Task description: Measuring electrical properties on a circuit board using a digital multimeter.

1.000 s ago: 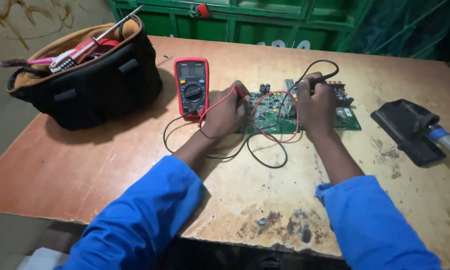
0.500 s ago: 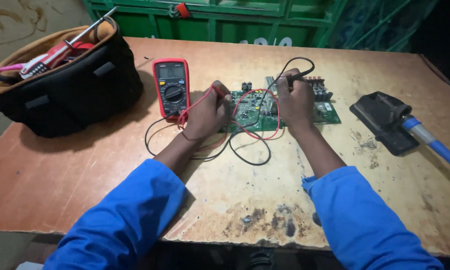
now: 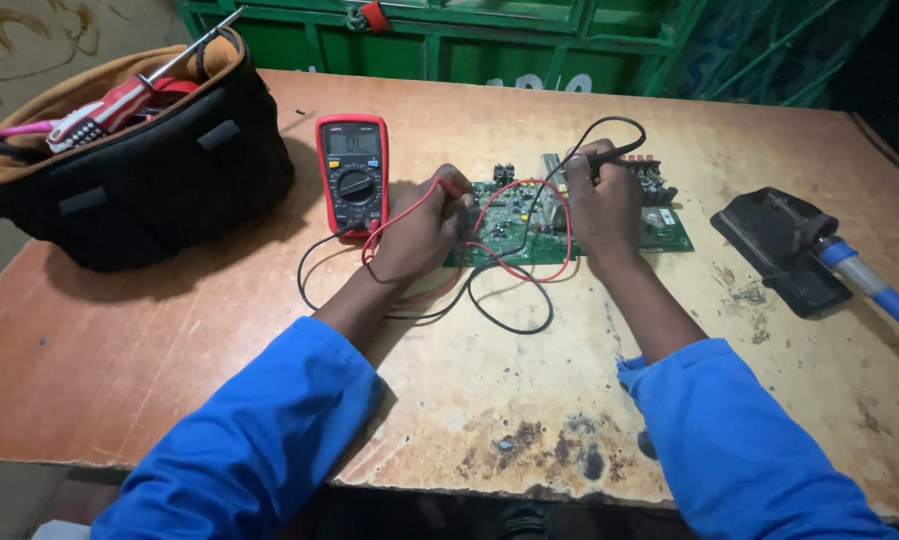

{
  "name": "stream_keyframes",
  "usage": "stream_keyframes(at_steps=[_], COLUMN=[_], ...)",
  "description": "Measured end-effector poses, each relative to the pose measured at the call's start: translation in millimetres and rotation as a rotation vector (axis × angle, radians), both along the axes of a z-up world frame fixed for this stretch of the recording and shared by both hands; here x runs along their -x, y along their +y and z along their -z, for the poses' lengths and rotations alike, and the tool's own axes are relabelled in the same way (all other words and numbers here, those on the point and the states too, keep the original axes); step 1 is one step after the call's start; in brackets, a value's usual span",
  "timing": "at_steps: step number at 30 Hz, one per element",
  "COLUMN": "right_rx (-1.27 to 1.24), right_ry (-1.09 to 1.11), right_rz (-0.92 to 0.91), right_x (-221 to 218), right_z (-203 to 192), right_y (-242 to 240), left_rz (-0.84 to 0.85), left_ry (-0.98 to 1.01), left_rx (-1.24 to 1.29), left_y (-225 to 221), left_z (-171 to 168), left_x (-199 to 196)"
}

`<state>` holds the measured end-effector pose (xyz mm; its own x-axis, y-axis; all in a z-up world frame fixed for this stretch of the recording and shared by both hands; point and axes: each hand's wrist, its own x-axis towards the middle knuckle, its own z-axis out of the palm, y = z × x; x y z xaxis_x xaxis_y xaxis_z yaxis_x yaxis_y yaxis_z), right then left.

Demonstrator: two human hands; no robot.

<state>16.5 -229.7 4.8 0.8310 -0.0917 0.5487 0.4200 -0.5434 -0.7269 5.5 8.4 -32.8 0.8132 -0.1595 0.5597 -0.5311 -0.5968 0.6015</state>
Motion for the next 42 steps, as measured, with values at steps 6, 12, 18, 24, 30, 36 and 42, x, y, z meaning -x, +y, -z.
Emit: stream_keyframes(at_steps=[6,12,18,24,30,36,42], right_rx=[0.013,-0.117,-0.092,-0.181,-0.199,-0.141,-0.195], right_ry=[-0.035,0.140,0.031,0.160,0.203,0.142,0.143], right_rz=[-0.045,-0.004,-0.026,-0.043,-0.052,-0.095,-0.146], right_x=[-29.1,1.7,-18.7,9.1,11.5,1.5,2.3], right_z=[17.3,-3.5,20.7,-6.0,-9.6,2.7,1.8], right_y=[-8.7,5.6,-4.0,12.3,15.0,3.0,6.7], left_rz=[0.057,-0.024,-0.064,-0.094,-0.084,-0.034,-0.094], left_ry=[0.144,-0.090,-0.122,-0.093,-0.100,-0.067,-0.092], left_rx=[0.101,0.089,0.041,0.064,0.028,0.117,0.052], left_y=[0.7,3.6,6.6,3.6,1.6,-4.0,-1.7], left_z=[-5.6,8.3,11.9,14.3,5.4,17.3,6.2], left_x=[18.4,-6.9,-5.7,-11.2,0.1,-14.3,-7.1])
